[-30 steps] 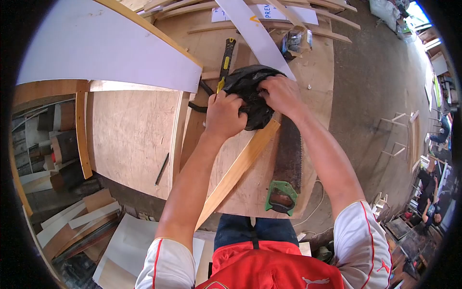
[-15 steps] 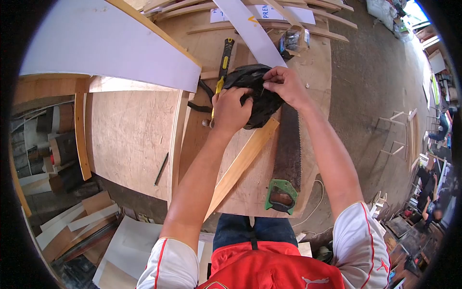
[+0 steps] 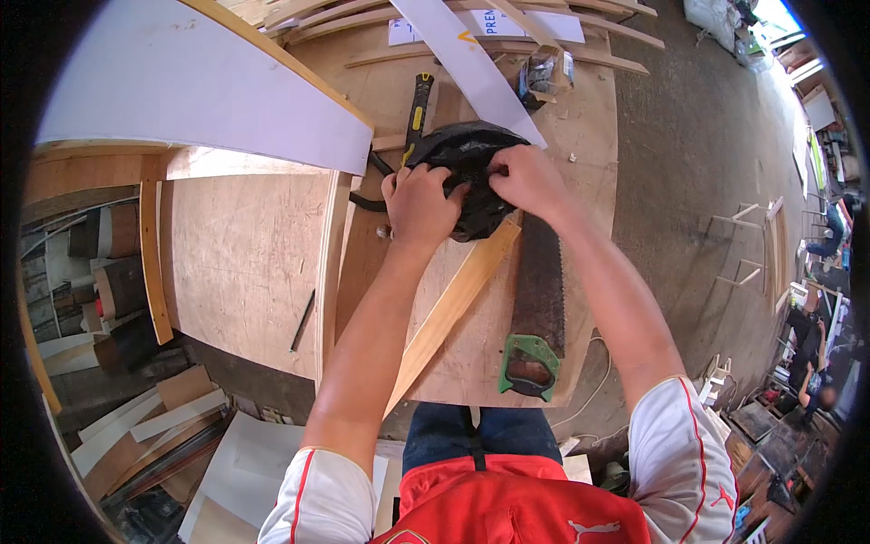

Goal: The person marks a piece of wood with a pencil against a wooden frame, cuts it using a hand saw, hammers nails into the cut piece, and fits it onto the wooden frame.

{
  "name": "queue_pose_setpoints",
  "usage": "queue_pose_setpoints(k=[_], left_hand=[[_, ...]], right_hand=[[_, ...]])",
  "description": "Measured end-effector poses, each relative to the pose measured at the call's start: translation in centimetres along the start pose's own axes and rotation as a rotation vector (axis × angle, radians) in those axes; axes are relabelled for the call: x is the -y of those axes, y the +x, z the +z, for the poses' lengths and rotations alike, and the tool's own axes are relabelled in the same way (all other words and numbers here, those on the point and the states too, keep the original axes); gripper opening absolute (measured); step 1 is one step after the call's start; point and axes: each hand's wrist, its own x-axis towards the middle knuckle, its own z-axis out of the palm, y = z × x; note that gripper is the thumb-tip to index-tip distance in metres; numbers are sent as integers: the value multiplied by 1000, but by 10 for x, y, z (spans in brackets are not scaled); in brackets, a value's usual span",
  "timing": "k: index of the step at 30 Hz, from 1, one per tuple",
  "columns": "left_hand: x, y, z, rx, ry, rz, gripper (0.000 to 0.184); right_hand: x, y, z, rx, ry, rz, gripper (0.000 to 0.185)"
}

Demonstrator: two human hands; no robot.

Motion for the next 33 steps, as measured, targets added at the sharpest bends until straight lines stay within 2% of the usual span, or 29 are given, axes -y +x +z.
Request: queue_pose_setpoints(k=[1, 5, 8, 11, 14, 19, 20, 22, 25, 28, 29, 32, 33], left_hand=[[1, -1, 1, 24, 27, -8, 34], [3, -4, 8, 21, 52, 13, 32], [3, -4, 12, 4, 32, 8, 30], [4, -1, 11, -33, -57, -23, 31], [7, 4, 7, -63, -186, -76, 31], [12, 10, 8, -87, -264, -104, 32], [12, 11, 8, -57, -386, -135, 31], [10, 13, 7, 6, -631, -197, 30], [3, 14, 3, -22, -879, -191, 28], [-9, 13, -11, 10, -694, -140, 29], [-5, 14, -7, 6, -726, -162, 29], [9, 18, 5, -19, -765, -209, 28], [9, 17, 3, -37, -739, -213, 26]], right_hand=[[7, -4, 0, 40, -116, 39, 21], [12, -5, 16, -44, -300, 110, 17], [23, 1, 19, 34, -399, 158, 17], [5, 8, 21, 1, -258, 148, 19], [-17, 9, 11, 54, 84, 41, 21], [-17, 4, 2, 153, 495, 101, 21], [-14, 4, 0, 170, 563, 118, 21], [-16, 6, 1, 177, 562, 113, 21], [-10, 6, -1, 174, 506, 106, 17], [-13, 8, 2, 171, 508, 69, 15], [-16, 9, 4, 171, 522, 52, 15], [-6, 6, -4, 237, 687, 242, 16], [-7, 7, -4, 227, 668, 233, 15]])
